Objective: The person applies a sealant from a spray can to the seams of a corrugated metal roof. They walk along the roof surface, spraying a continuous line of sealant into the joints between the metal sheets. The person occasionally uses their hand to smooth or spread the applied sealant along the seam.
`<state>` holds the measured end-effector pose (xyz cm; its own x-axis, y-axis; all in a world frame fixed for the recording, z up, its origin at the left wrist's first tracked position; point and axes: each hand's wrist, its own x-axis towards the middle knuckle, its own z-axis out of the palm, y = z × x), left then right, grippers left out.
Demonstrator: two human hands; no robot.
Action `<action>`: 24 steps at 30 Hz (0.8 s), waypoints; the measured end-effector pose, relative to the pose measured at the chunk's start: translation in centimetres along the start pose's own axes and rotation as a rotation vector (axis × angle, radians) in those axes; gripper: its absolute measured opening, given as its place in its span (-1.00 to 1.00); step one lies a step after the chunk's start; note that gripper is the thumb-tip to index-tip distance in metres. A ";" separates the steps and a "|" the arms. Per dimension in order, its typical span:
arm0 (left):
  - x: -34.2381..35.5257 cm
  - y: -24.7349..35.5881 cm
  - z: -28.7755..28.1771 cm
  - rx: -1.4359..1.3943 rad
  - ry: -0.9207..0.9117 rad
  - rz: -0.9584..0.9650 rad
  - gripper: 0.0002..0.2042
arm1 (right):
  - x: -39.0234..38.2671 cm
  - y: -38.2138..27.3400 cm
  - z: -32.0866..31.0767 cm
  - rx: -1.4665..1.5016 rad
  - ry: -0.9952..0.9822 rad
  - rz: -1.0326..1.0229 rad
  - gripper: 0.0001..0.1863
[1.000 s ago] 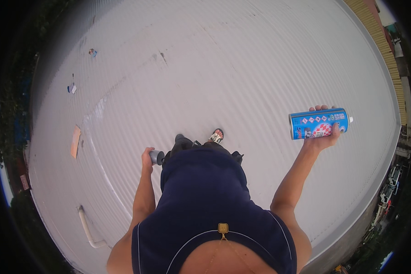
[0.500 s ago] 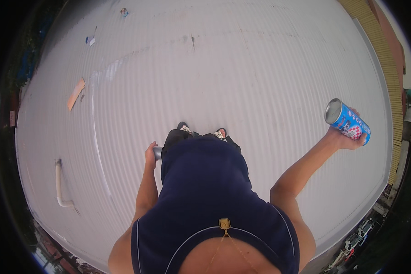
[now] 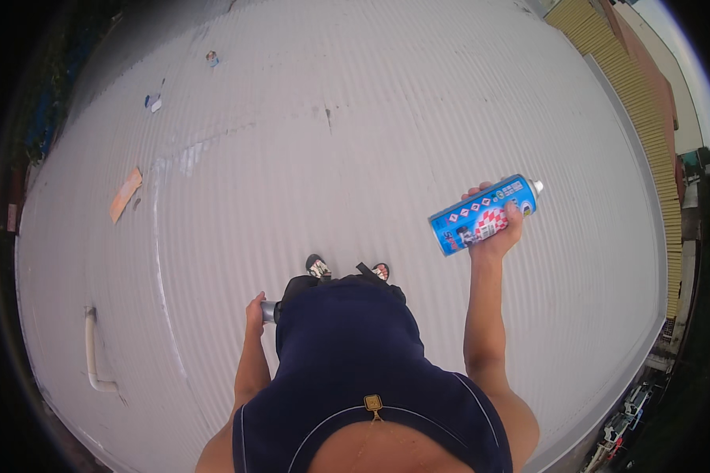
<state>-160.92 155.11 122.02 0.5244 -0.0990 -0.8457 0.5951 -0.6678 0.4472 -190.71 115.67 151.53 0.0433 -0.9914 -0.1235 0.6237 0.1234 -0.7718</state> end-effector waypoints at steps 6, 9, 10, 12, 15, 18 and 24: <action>3.5 -1.7 -1.5 -0.051 -0.106 0.034 -0.63 | 0.6 -3.2 -0.5 0.073 0.085 -0.149 -0.43; 5.0 2.8 1.1 0.050 -0.194 0.066 -0.63 | 2.0 -4.0 -1.4 0.296 0.280 -0.256 -0.49; 5.4 4.5 3.2 0.096 -0.246 0.068 -0.62 | 2.5 -4.5 -2.3 0.229 0.263 -0.269 -0.55; 7.7 8.6 6.0 0.221 -0.327 0.094 -0.61 | -0.1 -2.6 -2.9 0.094 0.135 -0.107 -0.59; 9.8 14.4 11.4 0.420 -0.440 0.140 -0.59 | -3.7 -3.9 -3.8 -0.181 0.156 -0.322 -0.49; 9.6 18.8 16.8 0.603 -0.520 0.207 -0.57 | -8.1 -7.8 -8.3 -0.035 0.355 -0.497 -0.50; 6.3 24.0 25.7 0.753 -0.617 0.312 -0.52 | -13.9 -9.3 -14.3 0.386 0.685 -0.668 -0.54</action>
<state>-159.00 119.50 119.88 0.0592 -0.5686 -0.8205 -0.1636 -0.8163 0.5539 -208.30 128.91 151.49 -0.7829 -0.5998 -0.1653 0.5703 -0.5858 -0.5758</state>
